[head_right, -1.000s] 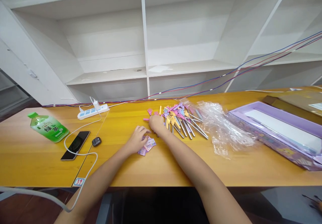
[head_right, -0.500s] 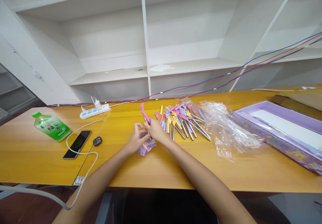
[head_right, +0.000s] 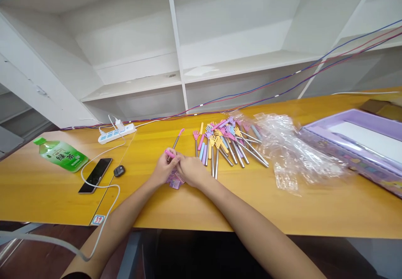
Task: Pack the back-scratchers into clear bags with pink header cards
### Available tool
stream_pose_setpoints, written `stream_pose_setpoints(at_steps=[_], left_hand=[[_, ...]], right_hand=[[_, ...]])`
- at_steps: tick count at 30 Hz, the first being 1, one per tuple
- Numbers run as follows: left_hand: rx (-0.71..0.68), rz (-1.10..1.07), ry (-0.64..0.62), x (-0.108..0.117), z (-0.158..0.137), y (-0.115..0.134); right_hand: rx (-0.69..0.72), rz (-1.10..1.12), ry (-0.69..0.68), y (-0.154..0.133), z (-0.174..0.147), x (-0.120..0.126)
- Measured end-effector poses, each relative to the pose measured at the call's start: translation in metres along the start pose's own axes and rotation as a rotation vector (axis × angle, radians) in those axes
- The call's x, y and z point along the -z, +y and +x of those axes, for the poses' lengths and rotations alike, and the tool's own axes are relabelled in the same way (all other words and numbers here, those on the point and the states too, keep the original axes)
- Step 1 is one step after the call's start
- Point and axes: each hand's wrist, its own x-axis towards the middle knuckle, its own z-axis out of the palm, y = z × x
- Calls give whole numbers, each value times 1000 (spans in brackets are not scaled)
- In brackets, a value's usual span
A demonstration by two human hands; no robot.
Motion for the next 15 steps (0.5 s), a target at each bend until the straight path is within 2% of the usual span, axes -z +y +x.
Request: stream_pose_setpoints(at_steps=[2, 4, 6, 8, 10, 11, 13, 15], left_hand=[[-27, 74, 0, 0, 1, 1], [-35, 93, 30, 1, 1, 1], [-48, 47, 54, 2, 1, 1], [-49, -32, 24, 2, 1, 1], [2, -119, -100, 2, 0, 0], [44, -155, -179, 0, 0, 0], [121, -201, -279, -2, -1, -1], [139, -193, -255, -5, -1, 0]], right_hand=[[50, -19, -51, 0, -3, 2], [89, 108, -12, 4, -4, 2], [105, 445, 70, 11, -1, -1], [54, 927, 118, 18, 6, -4], [-44, 1378, 138, 24, 15, -7], [-89, 1535, 155, 27, 20, -7], [-142, 1707, 249, 34, 26, -4], [-177, 1767, 430, 43, 29, 3]])
